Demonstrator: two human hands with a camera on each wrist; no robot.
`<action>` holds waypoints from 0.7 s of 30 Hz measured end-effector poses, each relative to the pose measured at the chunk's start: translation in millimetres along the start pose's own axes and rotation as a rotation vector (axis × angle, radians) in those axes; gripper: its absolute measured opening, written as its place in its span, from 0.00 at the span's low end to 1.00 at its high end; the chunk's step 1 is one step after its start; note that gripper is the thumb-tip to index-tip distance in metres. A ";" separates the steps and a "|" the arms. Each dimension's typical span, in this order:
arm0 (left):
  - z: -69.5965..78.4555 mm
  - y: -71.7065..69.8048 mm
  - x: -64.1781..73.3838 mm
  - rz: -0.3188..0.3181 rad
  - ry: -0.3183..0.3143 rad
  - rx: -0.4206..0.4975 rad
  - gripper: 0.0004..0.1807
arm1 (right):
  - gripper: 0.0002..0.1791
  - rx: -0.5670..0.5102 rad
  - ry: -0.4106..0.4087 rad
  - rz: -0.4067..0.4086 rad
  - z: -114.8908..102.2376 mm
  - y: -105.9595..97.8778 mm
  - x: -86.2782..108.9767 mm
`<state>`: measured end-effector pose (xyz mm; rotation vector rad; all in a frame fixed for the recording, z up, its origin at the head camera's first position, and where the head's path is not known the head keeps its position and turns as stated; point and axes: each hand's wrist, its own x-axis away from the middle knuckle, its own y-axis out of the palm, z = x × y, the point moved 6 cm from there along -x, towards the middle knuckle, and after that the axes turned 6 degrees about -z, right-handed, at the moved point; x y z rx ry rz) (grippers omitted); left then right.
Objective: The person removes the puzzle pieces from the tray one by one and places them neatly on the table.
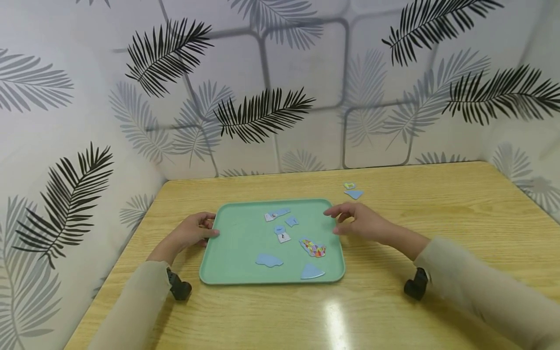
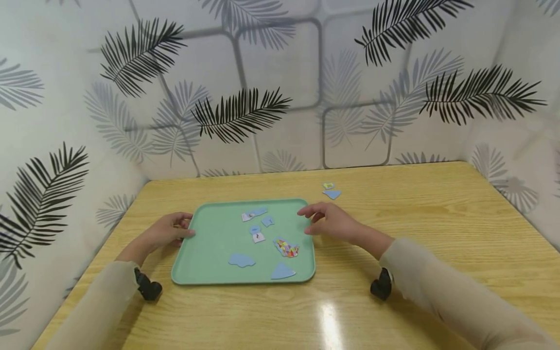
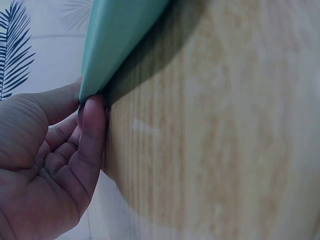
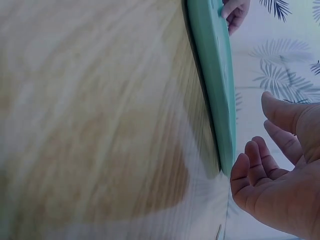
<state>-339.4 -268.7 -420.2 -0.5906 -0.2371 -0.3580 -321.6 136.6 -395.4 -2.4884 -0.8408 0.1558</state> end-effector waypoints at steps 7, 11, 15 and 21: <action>-0.1 -0.1 0.2 0.001 -0.003 -0.006 0.30 | 0.24 0.014 0.004 -0.018 -4.1 13.6 1.4; -1.8 0.0 -0.7 -0.001 -0.003 -0.003 0.30 | 0.24 0.022 -0.021 -0.036 -8.6 20.3 2.6; -3.1 -0.1 -1.8 0.001 0.002 -0.003 0.30 | 0.24 0.025 -0.037 -0.048 -10.7 25.6 3.9; -3.4 -0.3 -2.1 0.005 -0.001 -0.004 0.30 | 0.24 0.056 -0.017 -0.063 -11.1 33.8 4.0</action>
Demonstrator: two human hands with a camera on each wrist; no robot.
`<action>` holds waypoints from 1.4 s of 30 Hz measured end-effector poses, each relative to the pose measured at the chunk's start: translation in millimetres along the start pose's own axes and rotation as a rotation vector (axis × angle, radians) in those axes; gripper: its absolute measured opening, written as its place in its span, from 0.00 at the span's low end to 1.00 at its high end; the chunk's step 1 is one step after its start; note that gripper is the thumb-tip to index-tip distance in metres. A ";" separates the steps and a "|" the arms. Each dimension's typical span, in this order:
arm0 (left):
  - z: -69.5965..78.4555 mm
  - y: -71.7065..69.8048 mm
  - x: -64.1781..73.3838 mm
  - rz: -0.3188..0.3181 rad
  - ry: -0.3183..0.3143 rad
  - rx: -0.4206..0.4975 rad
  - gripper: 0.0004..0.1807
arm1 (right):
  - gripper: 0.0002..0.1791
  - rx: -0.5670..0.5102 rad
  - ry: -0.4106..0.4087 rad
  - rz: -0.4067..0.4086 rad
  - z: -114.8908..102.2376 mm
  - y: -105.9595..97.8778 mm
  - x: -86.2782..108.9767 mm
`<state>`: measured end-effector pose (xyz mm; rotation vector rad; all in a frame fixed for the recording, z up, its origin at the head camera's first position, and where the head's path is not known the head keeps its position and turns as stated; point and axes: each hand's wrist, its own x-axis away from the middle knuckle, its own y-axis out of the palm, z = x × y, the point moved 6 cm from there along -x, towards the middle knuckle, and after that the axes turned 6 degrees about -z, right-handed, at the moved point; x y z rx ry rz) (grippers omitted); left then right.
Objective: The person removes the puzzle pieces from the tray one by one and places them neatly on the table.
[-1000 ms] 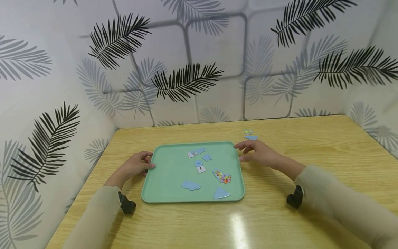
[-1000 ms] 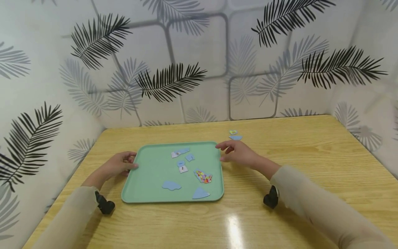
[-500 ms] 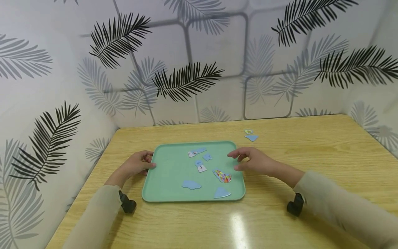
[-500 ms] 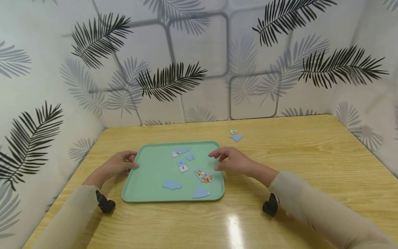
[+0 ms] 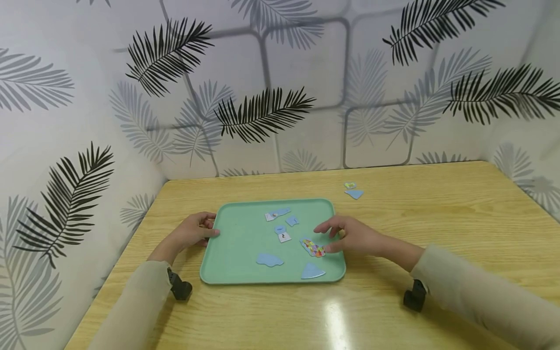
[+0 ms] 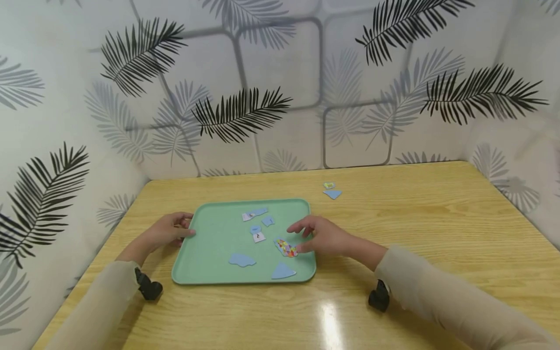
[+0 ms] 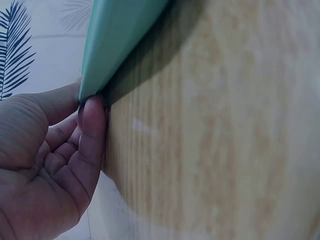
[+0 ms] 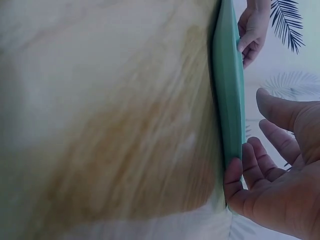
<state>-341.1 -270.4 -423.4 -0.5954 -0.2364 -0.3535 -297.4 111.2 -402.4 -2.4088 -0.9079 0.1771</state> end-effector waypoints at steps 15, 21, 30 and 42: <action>0.7 0.6 0.2 0.007 -0.014 -0.012 0.30 | 0.24 0.094 0.038 -0.002 1.9 13.8 -4.3; -0.4 0.5 0.1 0.004 -0.008 -0.007 0.30 | 0.24 0.146 -0.001 0.006 1.1 18.4 -6.5; 2.2 0.1 0.8 -0.003 0.005 -0.003 0.31 | 0.25 0.194 -0.028 0.012 -3.0 19.4 -8.5; 1.8 0.0 0.1 -0.006 0.001 -0.002 0.31 | 0.24 0.204 -0.027 0.007 -1.6 20.3 -10.6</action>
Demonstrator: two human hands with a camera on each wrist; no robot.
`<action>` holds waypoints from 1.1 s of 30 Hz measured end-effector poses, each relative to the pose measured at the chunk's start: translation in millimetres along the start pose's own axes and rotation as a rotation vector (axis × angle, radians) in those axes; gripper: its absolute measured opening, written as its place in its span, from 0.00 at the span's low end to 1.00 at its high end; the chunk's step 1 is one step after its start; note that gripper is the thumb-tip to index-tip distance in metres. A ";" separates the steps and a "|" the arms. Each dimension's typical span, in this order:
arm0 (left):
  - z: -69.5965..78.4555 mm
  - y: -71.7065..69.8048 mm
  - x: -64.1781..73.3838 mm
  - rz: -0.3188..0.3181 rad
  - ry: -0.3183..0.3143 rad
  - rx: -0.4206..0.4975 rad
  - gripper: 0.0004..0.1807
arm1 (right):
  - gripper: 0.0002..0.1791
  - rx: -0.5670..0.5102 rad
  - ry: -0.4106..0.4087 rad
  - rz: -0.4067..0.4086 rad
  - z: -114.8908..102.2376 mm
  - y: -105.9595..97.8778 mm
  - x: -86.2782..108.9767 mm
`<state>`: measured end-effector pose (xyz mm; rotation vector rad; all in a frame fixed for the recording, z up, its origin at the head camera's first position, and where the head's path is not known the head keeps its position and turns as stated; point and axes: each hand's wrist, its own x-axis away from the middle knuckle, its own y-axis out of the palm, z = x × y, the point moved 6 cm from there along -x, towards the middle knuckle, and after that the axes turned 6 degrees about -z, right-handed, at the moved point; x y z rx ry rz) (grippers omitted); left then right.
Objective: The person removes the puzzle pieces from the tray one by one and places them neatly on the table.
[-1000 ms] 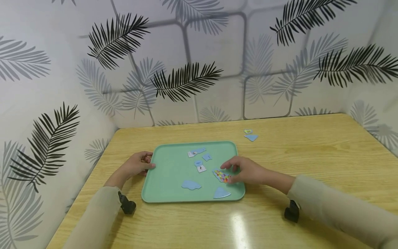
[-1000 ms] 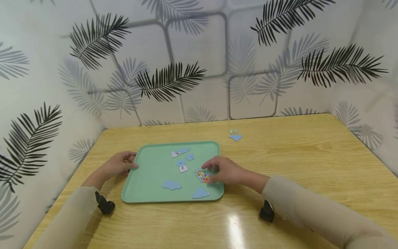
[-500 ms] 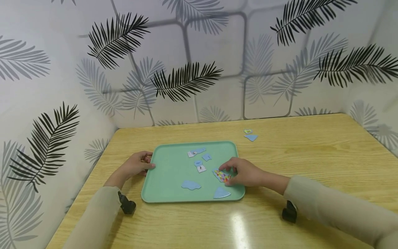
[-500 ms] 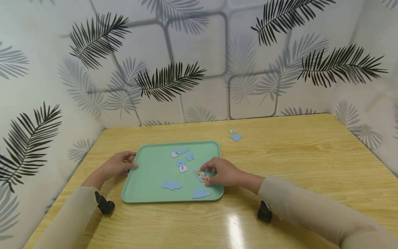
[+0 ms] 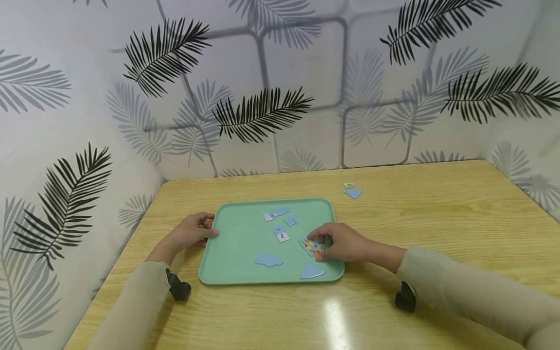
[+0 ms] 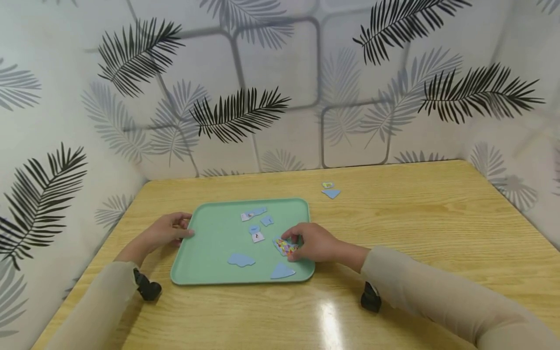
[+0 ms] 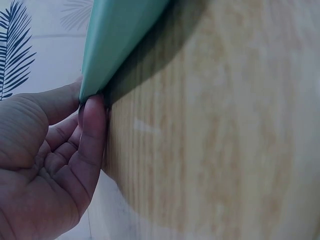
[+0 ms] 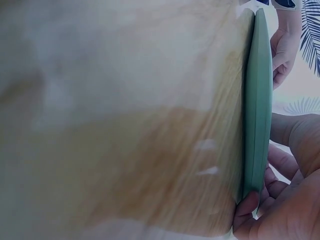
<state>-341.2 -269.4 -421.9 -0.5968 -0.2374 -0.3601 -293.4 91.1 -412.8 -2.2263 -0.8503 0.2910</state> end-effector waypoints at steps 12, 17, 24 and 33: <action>3.1 0.6 0.0 0.000 -0.002 -0.012 0.31 | 0.23 -0.006 0.002 -0.011 -0.2 -0.9 0.7; 2.3 0.6 -1.4 0.002 -0.007 -0.012 0.31 | 0.23 -0.006 0.017 -0.023 -0.3 -2.2 1.9; 2.1 0.4 -2.1 -0.003 -0.001 0.001 0.31 | 0.23 -0.045 0.008 -0.056 0.5 -6.5 4.7; 0.7 0.1 0.6 -0.003 -0.013 -0.007 0.32 | 0.23 -0.045 -0.008 -0.087 1.1 -15.5 8.2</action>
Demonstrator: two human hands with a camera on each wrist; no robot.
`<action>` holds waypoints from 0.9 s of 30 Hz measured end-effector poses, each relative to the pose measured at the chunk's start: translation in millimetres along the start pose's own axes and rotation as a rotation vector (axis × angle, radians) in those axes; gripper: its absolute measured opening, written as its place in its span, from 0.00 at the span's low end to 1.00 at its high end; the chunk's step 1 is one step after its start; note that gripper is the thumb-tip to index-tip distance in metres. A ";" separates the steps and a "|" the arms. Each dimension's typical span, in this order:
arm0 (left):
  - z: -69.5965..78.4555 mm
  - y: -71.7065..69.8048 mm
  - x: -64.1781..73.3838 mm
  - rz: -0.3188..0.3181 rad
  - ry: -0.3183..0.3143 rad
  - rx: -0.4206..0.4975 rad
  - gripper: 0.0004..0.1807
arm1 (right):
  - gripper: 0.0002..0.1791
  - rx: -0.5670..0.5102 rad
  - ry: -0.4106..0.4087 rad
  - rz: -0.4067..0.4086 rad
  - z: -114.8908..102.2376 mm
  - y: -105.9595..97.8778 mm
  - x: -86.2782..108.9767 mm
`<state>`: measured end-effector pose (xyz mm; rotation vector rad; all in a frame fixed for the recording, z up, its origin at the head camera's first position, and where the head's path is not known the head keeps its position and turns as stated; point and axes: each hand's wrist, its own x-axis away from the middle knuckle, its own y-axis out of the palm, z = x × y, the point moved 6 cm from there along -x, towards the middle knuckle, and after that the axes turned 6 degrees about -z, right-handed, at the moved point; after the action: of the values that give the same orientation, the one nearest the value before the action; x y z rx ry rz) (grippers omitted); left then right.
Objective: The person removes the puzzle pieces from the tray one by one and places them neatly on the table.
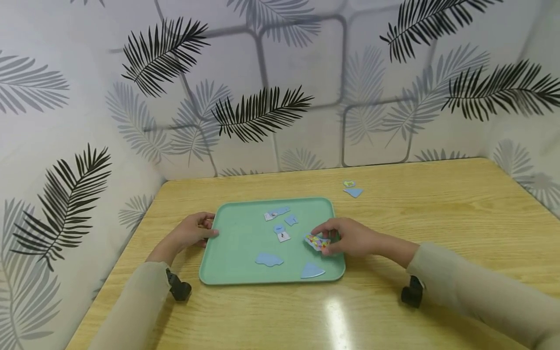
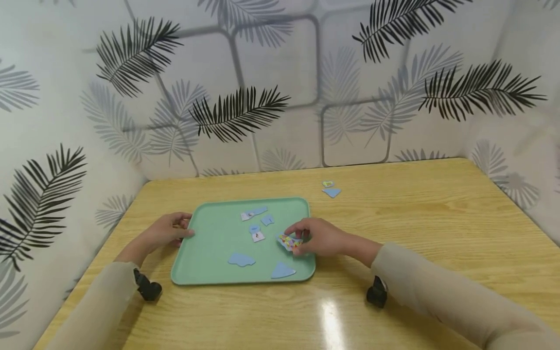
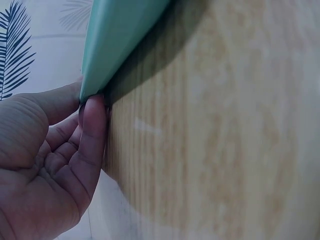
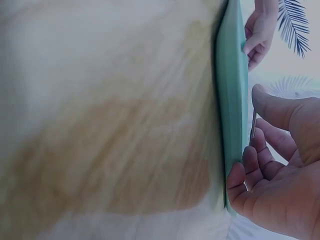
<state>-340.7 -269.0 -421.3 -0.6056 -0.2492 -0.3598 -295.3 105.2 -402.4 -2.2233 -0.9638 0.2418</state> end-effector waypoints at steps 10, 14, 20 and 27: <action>1.3 0.5 1.1 0.001 0.008 0.008 0.32 | 0.23 -0.051 -0.001 0.025 4.2 -16.6 4.9; 1.3 0.9 1.3 0.000 0.008 0.011 0.32 | 0.23 -0.053 -0.021 0.033 7.6 -21.8 7.2; -0.3 1.0 0.9 -0.001 0.014 0.015 0.31 | 0.22 -0.022 -0.017 0.063 16.6 -32.9 11.0; -0.3 1.0 -0.1 -0.003 0.013 0.016 0.30 | 0.22 -0.011 -0.022 0.102 29.1 -50.8 16.8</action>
<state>-340.4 -268.4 -422.0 -0.5871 -0.2407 -0.3637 -324.6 156.8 -388.7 -2.2874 -0.8665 0.3083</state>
